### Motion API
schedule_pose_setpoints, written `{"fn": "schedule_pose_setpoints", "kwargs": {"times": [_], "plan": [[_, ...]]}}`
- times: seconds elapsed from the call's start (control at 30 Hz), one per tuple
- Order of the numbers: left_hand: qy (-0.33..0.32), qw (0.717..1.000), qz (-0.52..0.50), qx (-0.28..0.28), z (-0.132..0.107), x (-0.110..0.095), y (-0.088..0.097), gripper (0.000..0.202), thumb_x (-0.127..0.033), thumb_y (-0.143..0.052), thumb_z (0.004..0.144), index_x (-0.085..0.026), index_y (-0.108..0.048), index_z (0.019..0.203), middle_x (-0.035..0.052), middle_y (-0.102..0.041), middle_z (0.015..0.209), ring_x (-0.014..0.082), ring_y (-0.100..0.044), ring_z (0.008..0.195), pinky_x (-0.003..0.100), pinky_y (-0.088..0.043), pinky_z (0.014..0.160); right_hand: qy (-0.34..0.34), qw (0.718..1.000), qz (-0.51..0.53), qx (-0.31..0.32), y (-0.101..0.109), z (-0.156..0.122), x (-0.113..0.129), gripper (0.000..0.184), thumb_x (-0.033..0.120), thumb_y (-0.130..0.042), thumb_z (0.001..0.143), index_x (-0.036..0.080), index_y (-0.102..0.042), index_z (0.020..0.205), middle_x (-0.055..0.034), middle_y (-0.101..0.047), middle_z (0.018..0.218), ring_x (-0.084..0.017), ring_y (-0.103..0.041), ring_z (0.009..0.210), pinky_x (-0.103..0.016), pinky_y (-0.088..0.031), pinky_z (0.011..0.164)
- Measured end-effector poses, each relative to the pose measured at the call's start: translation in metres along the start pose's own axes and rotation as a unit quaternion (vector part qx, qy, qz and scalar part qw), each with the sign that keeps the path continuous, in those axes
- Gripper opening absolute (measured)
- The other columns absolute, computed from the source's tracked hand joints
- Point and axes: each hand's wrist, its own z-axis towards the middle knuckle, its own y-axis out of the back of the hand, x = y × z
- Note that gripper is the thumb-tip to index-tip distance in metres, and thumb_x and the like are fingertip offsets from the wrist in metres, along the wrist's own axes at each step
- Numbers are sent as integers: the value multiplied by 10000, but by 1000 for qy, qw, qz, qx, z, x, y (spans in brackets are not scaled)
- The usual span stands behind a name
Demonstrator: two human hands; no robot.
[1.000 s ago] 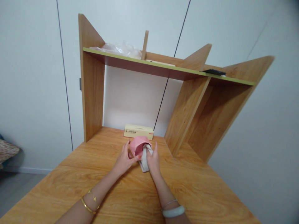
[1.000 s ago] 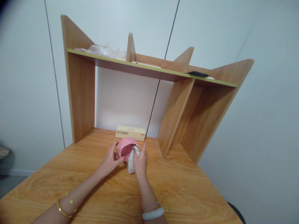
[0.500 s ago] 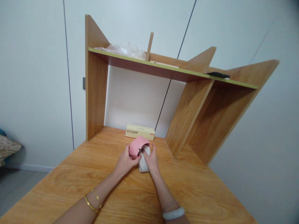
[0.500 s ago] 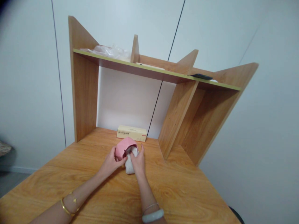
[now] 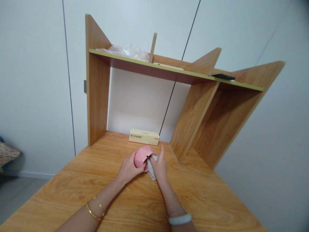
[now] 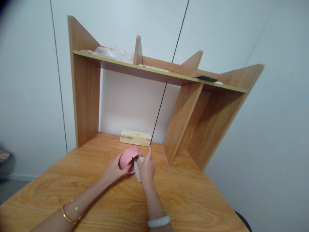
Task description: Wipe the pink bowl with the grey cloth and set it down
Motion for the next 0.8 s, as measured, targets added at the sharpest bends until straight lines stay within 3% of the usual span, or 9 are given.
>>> {"fn": "schedule_pose_setpoints", "kwargs": {"times": [0.2, 0.3, 0.43, 0.6, 0.7, 0.8], "plan": [[-18, 1000, 22, 1, 1, 2, 4, 584, -441, -569, 672, -191, -466, 1189, 83, -577, 1164, 241, -540, 1048, 340, -414, 893, 26, 996, 67, 59, -9, -2, -6, 607, 321, -449, 768, 129, -285, 1320, -77, -656, 789, -216, -609, 729, -287, -420, 640], [-16, 1000, -14, 1, 2, 6, 4, 616, -454, -542, 706, -205, -390, 1248, 89, -527, 1226, 239, -504, 1097, 363, -398, 914, 30, 989, 135, 52, -10, -3, -6, 587, 300, -438, 771, 146, -289, 1317, -98, -649, 916, -216, -604, 821, -306, -434, 709], [-26, 996, -83, -7, 3, 10, -2, 800, -451, -611, 662, -165, -252, 1317, 143, -429, 1306, 266, -440, 1159, 401, -371, 935, 5, 968, 250, 7, -14, -1, -4, 567, 306, -457, 756, 168, -322, 1289, -120, -552, 1167, -210, -529, 1034, -325, -414, 831], [-31, 986, -164, 23, 1, 13, -12, 753, -435, -602, 684, -147, -245, 1282, 128, -527, 1170, 201, -559, 957, 321, -456, 796, -4, 932, 361, 37, -21, 0, 0, 497, 325, -460, 749, 187, -399, 1223, -96, -541, 1187, -188, -506, 1075, -328, -378, 907], [-18, 989, -147, 23, 1, 13, -10, 673, -440, -591, 689, -139, -311, 1221, 90, -595, 1009, 167, -587, 793, 292, -475, 693, -17, 940, 338, 39, -23, -1, 3, 541, 333, -509, 712, 174, -401, 1218, -106, -541, 1185, -199, -506, 1081, -324, -375, 912], [-30, 994, -107, 7, 2, 12, -6, 614, -410, -616, 663, -157, -379, 1170, 77, -603, 1002, 184, -587, 848, 300, -465, 743, -45, 969, 242, 24, -21, -2, 4, 651, 338, -562, 670, 155, -361, 1261, -138, -542, 1181, -234, -527, 1053, -321, -409, 846]]}}
